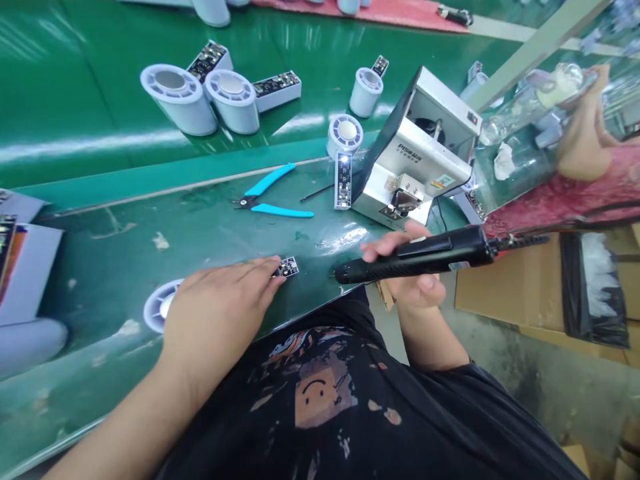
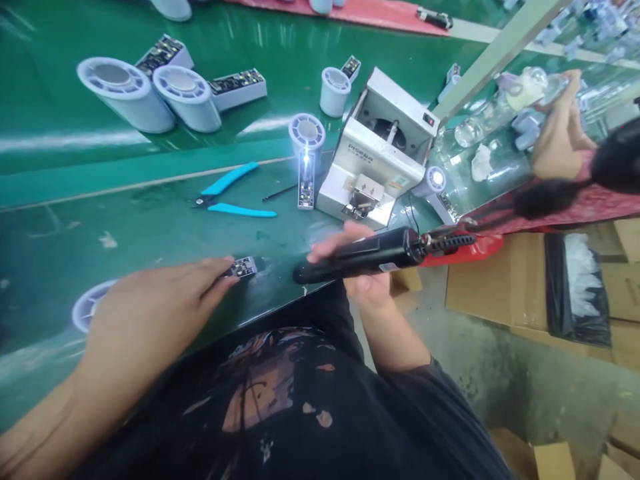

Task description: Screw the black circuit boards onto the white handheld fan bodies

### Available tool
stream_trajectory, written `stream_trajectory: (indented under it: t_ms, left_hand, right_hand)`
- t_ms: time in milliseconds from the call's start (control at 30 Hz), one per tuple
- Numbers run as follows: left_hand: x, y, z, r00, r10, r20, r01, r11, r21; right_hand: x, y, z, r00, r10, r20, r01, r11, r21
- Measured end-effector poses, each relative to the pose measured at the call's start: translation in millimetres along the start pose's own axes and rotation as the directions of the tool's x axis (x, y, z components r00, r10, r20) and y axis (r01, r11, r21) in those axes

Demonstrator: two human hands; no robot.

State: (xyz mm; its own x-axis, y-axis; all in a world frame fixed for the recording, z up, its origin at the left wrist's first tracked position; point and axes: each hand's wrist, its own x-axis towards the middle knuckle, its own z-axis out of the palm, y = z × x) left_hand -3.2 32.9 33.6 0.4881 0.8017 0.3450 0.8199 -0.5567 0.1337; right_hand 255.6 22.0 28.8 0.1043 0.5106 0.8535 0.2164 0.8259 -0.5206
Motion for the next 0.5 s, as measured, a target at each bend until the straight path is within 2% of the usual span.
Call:
stream_trajectory:
  t_ms: [100, 167, 233, 333, 433, 500]
  left_hand:
    - [1, 2, 1.2, 1.0, -0.007, -0.01, 0.007, 1.0, 0.026]
    - [4, 4, 2.9, 0.999, -0.009, -0.031, 0.01, 0.999, 0.049]
    - [8, 8, 4.5, 0.999, -0.019, -0.047, 0.023, 0.997, 0.078]
    - [14, 12, 5.9, 0.998, -0.028, -0.065, 0.034, 0.995, 0.098]
    - [16, 13, 5.8, 0.997, -0.032, -0.066, 0.039, 0.994, 0.098]
    - [16, 11, 5.0, 0.998, -0.031, -0.062, 0.037, 0.994, 0.105]
  right_hand:
    - [9, -9, 1, 0.995, -0.06, -0.075, 0.067, 0.993, 0.097]
    - [16, -15, -2, 0.982, -0.089, -0.164, 0.108, 0.988, 0.111]
    - [23, -17, -3, 0.975, -0.095, -0.202, 0.117, 0.988, 0.099]
    - [28, -8, -2, 0.986, -0.07, -0.15, 0.084, 0.993, 0.088]
    - [32, 2, -2, 0.998, -0.064, -0.017, 0.065, 0.99, 0.124]
    - [37, 0, -6, 0.996, -0.079, 0.031, 0.074, 0.987, 0.145]
